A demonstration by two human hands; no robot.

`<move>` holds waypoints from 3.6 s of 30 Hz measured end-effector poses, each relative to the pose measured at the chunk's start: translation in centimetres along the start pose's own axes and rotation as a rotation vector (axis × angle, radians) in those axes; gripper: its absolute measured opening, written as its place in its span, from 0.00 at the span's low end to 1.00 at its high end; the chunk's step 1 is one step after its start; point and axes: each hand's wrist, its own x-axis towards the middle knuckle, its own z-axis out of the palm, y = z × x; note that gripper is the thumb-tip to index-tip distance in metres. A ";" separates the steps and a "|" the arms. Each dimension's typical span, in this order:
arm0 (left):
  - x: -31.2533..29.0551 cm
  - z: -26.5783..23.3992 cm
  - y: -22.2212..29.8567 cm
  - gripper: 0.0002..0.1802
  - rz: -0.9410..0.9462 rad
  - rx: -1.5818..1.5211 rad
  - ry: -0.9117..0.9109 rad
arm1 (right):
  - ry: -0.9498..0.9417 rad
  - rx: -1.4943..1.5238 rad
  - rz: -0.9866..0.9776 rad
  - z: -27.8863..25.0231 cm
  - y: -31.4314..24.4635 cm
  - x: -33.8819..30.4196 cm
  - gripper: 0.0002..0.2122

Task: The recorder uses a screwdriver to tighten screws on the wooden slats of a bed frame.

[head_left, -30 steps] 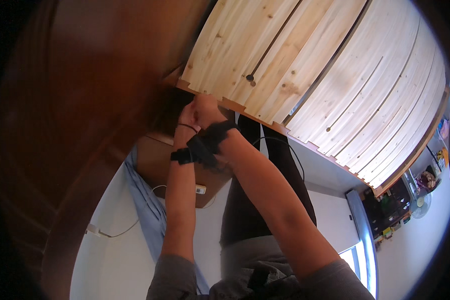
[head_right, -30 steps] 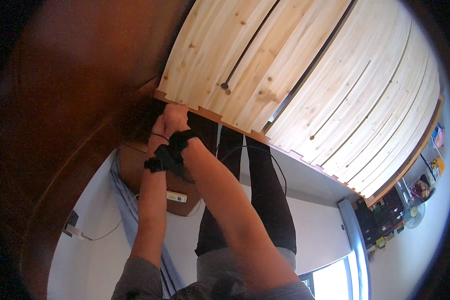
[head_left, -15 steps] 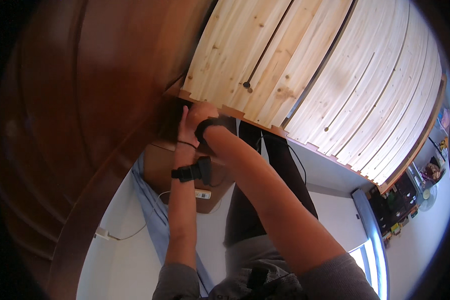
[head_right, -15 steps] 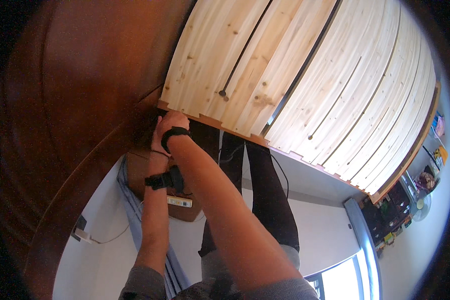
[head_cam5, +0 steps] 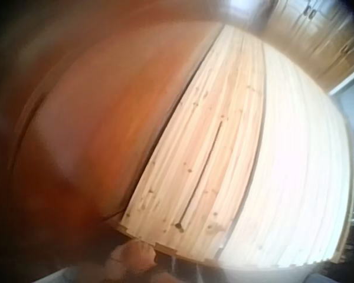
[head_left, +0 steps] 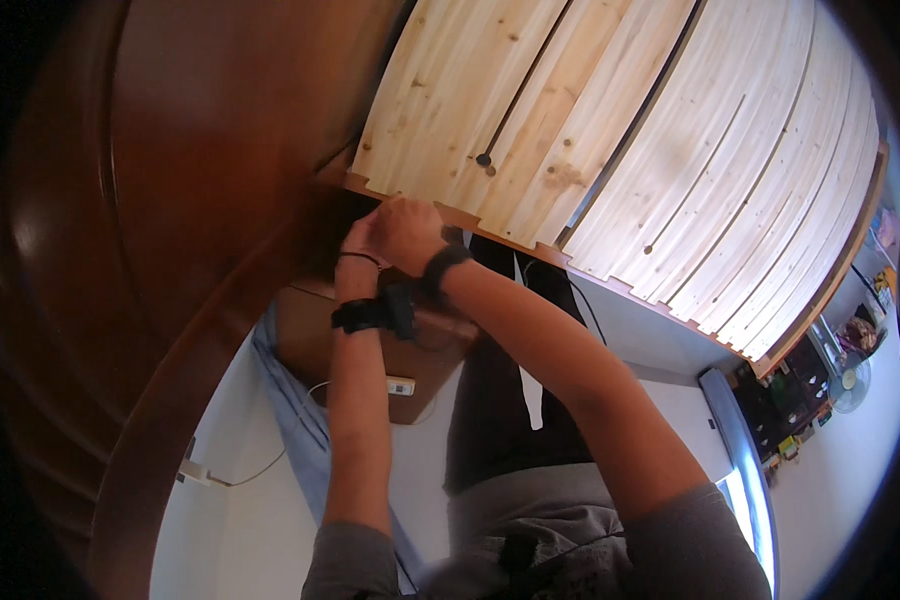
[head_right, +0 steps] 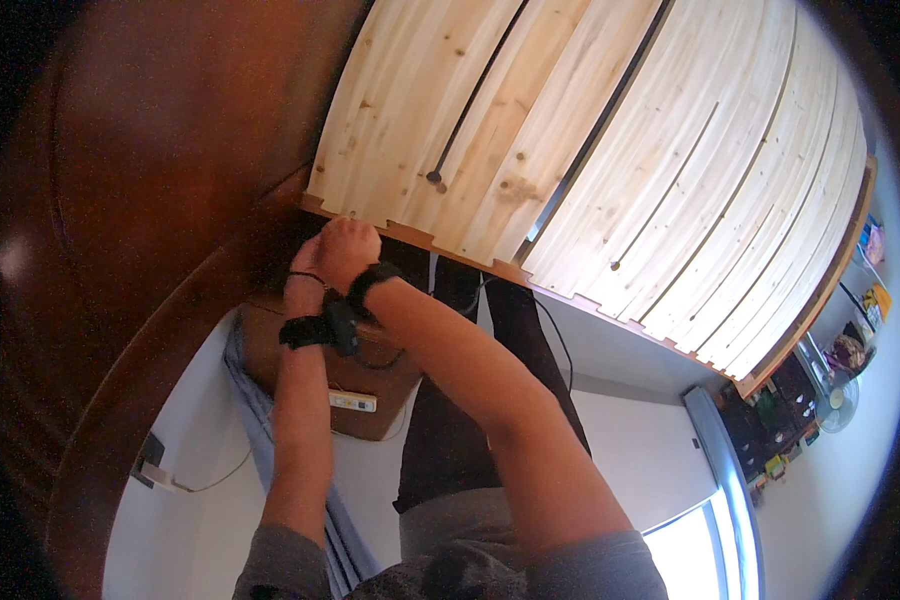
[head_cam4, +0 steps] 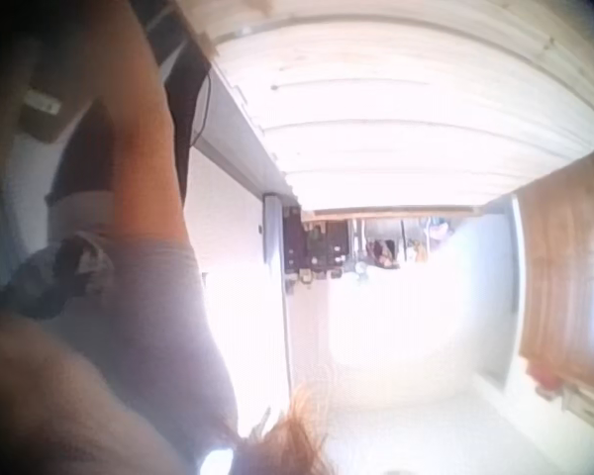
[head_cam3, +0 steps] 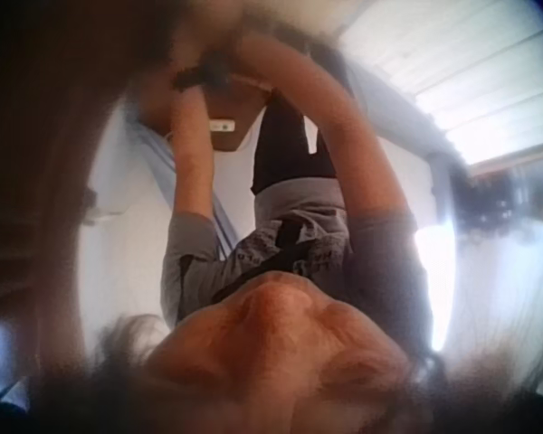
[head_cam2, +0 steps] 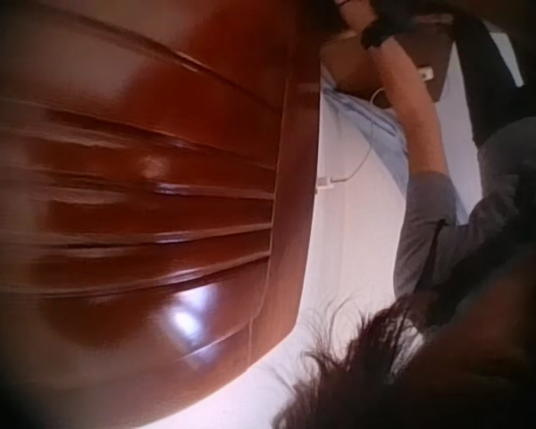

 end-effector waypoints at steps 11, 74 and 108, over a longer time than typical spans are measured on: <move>0.9 -6.8 0.5 0.11 0.061 0.125 -0.023 | -0.297 2.035 0.383 5.4 0.3 1.4 0.09; 1.1 -1.9 0.1 0.11 0.089 0.265 0.128 | -0.078 -0.137 -0.032 -1.1 -0.7 -1.8 0.11; 3.2 -5.8 0.4 0.13 -0.149 0.069 -0.179 | -0.012 0.160 0.106 -0.4 0.9 -2.1 0.16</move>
